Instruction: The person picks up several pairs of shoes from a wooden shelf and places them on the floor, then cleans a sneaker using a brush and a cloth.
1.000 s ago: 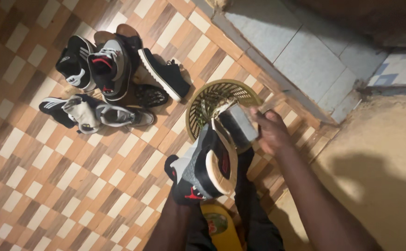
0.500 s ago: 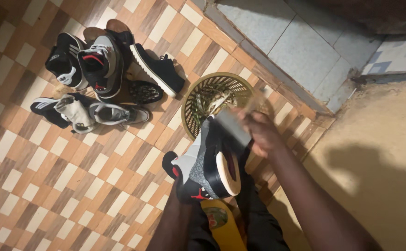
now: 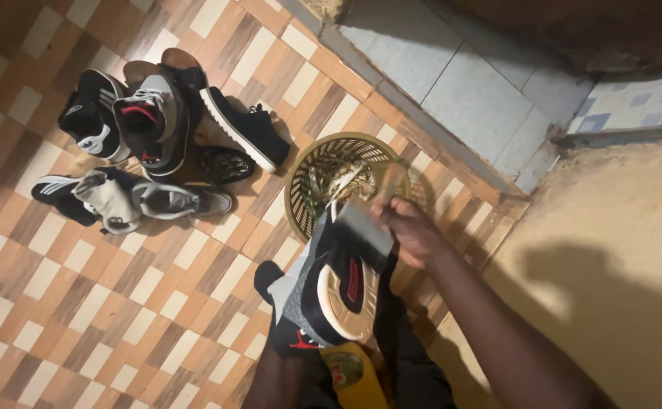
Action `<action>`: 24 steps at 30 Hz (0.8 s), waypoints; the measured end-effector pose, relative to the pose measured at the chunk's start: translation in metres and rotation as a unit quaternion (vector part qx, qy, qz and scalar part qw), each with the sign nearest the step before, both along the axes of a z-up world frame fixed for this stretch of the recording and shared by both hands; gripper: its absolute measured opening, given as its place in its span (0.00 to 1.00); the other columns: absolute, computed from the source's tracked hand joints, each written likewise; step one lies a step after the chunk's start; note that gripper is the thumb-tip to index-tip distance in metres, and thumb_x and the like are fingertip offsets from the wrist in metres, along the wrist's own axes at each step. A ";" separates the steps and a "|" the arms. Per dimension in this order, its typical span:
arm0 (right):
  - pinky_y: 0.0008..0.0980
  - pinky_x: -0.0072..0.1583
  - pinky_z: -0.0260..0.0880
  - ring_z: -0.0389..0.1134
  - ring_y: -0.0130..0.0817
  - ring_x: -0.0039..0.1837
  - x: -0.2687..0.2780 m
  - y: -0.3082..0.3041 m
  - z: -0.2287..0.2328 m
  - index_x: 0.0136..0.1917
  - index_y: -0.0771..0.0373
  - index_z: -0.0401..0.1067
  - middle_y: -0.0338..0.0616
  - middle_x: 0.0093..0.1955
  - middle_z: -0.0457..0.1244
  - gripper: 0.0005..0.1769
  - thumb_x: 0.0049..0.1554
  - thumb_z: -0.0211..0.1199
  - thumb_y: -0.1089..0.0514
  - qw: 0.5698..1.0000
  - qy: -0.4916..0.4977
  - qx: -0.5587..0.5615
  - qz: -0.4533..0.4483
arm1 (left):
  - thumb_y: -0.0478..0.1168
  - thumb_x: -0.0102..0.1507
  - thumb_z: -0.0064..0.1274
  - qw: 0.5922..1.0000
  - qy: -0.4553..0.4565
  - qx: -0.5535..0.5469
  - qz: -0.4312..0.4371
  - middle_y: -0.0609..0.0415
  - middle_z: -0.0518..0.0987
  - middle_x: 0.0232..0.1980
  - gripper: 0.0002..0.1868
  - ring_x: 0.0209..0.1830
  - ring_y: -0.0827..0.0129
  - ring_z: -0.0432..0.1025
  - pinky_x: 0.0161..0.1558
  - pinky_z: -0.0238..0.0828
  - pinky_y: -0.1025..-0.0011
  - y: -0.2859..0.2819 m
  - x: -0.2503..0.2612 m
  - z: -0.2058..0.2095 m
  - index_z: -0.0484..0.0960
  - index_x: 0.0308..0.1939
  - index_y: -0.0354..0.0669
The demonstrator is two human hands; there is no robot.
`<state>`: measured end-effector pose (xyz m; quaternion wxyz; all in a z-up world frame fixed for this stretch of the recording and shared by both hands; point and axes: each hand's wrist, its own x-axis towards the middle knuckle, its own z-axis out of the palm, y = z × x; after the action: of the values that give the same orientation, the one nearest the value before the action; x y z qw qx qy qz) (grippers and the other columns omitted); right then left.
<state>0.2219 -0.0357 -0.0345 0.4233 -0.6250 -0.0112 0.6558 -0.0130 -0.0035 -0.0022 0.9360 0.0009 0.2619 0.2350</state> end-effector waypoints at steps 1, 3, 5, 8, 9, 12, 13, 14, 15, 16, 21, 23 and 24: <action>0.35 0.61 0.75 0.72 0.39 0.62 -0.004 0.000 0.000 0.58 0.67 0.70 0.53 0.62 0.68 0.23 0.57 0.69 0.50 0.997 -0.011 -0.061 -0.050 | 0.43 0.82 0.45 1.000 0.006 -0.002 0.002 0.51 0.72 0.56 0.20 0.61 0.64 0.68 0.61 0.66 0.68 -0.003 -0.005 0.003 0.63 0.72 0.35; 0.43 0.61 0.76 0.72 0.46 0.60 -0.001 0.006 0.007 0.58 0.65 0.69 0.56 0.60 0.68 0.22 0.58 0.66 0.48 0.976 -0.132 -0.166 -0.044 | 0.43 0.81 0.45 1.000 0.012 -0.004 0.003 0.51 0.72 0.56 0.20 0.61 0.64 0.68 0.61 0.66 0.68 -0.007 -0.012 0.007 0.63 0.72 0.35; 0.50 0.61 0.77 0.73 0.54 0.57 0.000 0.011 0.020 0.57 0.64 0.69 0.58 0.59 0.69 0.21 0.59 0.62 0.46 0.929 -0.251 -0.268 -0.042 | 0.43 0.81 0.45 1.000 0.009 0.001 0.003 0.50 0.72 0.56 0.20 0.61 0.64 0.68 0.61 0.66 0.68 0.001 -0.010 0.004 0.63 0.72 0.35; 0.53 0.66 0.71 0.69 0.54 0.61 -0.008 -0.003 0.035 0.59 0.64 0.63 0.61 0.61 0.64 0.26 0.55 0.66 0.48 0.970 -0.003 -0.126 -0.209 | 0.42 0.81 0.45 1.000 0.006 0.005 0.005 0.50 0.72 0.56 0.19 0.60 0.65 0.68 0.61 0.66 0.68 0.007 -0.006 0.002 0.63 0.72 0.35; 0.50 0.67 0.72 0.69 0.51 0.63 -0.017 -0.015 0.039 0.61 0.65 0.62 0.58 0.62 0.64 0.29 0.53 0.68 0.50 0.989 0.098 -0.020 -0.112 | 0.42 0.81 0.45 1.000 0.005 0.008 0.010 0.50 0.72 0.56 0.19 0.60 0.65 0.68 0.61 0.66 0.68 0.011 -0.006 0.002 0.63 0.72 0.35; 0.45 0.66 0.74 0.69 0.48 0.65 -0.019 -0.026 0.024 0.64 0.64 0.61 0.55 0.62 0.66 0.33 0.50 0.70 0.52 0.982 0.176 0.055 -0.032 | 0.42 0.81 0.45 1.000 -0.004 0.020 0.012 0.50 0.72 0.56 0.19 0.60 0.65 0.69 0.61 0.66 0.68 0.025 0.001 0.001 0.63 0.71 0.35; 0.43 0.65 0.75 0.70 0.47 0.65 -0.021 -0.029 0.014 0.65 0.63 0.61 0.55 0.60 0.67 0.35 0.49 0.70 0.51 0.985 0.163 0.015 -0.049 | 0.42 0.81 0.45 1.000 -0.002 0.019 0.012 0.50 0.72 0.56 0.19 0.60 0.65 0.69 0.61 0.66 0.68 0.024 0.001 0.002 0.63 0.71 0.35; 0.43 0.65 0.75 0.70 0.47 0.65 -0.017 -0.025 0.000 0.65 0.63 0.61 0.55 0.60 0.67 0.35 0.49 0.70 0.51 0.985 0.163 0.015 -0.049 | 0.42 0.81 0.45 1.000 0.001 0.017 0.013 0.50 0.72 0.56 0.19 0.60 0.65 0.69 0.61 0.66 0.69 0.021 -0.002 0.005 0.63 0.71 0.35; 0.42 0.63 0.73 0.71 0.44 0.63 -0.009 -0.014 -0.016 0.63 0.60 0.60 0.52 0.58 0.67 0.34 0.47 0.69 0.50 0.997 -0.003 -0.014 -0.076 | 0.42 0.80 0.45 1.000 -0.004 0.014 0.014 0.50 0.72 0.56 0.19 0.60 0.65 0.69 0.61 0.66 0.69 0.021 -0.001 0.005 0.63 0.71 0.35; 0.41 0.61 0.72 0.71 0.41 0.60 -0.002 -0.007 -0.026 0.61 0.57 0.59 0.50 0.57 0.68 0.34 0.46 0.68 0.48 0.980 -0.168 -0.043 -0.101 | 0.42 0.80 0.45 1.000 0.001 0.016 0.014 0.50 0.72 0.56 0.19 0.60 0.65 0.69 0.61 0.66 0.69 0.019 -0.005 0.006 0.63 0.71 0.35; 0.43 0.60 0.72 0.69 0.41 0.55 0.010 -0.023 -0.010 0.59 0.66 0.65 0.51 0.54 0.66 0.30 0.55 0.73 0.45 0.991 0.005 -0.007 -0.136 | 0.42 0.80 0.45 1.000 0.005 0.013 0.007 0.50 0.72 0.56 0.19 0.60 0.65 0.69 0.60 0.66 0.69 0.013 -0.005 0.000 0.64 0.71 0.35; 0.43 0.59 0.71 0.68 0.38 0.54 0.001 -0.035 0.003 0.60 0.63 0.65 0.46 0.53 0.64 0.28 0.56 0.75 0.48 0.980 0.138 0.104 -0.100 | 0.41 0.80 0.45 1.000 0.010 0.011 0.004 0.50 0.73 0.56 0.19 0.60 0.65 0.69 0.60 0.66 0.69 0.011 -0.005 -0.001 0.64 0.71 0.35; 0.42 0.62 0.72 0.69 0.38 0.58 -0.004 -0.040 0.007 0.60 0.65 0.66 0.47 0.55 0.64 0.28 0.55 0.75 0.50 0.975 0.162 0.149 0.001 | 0.41 0.80 0.45 1.000 0.009 0.011 0.001 0.50 0.73 0.56 0.19 0.60 0.65 0.69 0.60 0.66 0.69 0.011 -0.004 -0.002 0.64 0.71 0.35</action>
<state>0.2179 -0.0759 -0.0271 0.5072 -0.4399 -0.0408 0.7400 -0.0170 0.0078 -0.0044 0.9333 0.0135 0.2680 0.2386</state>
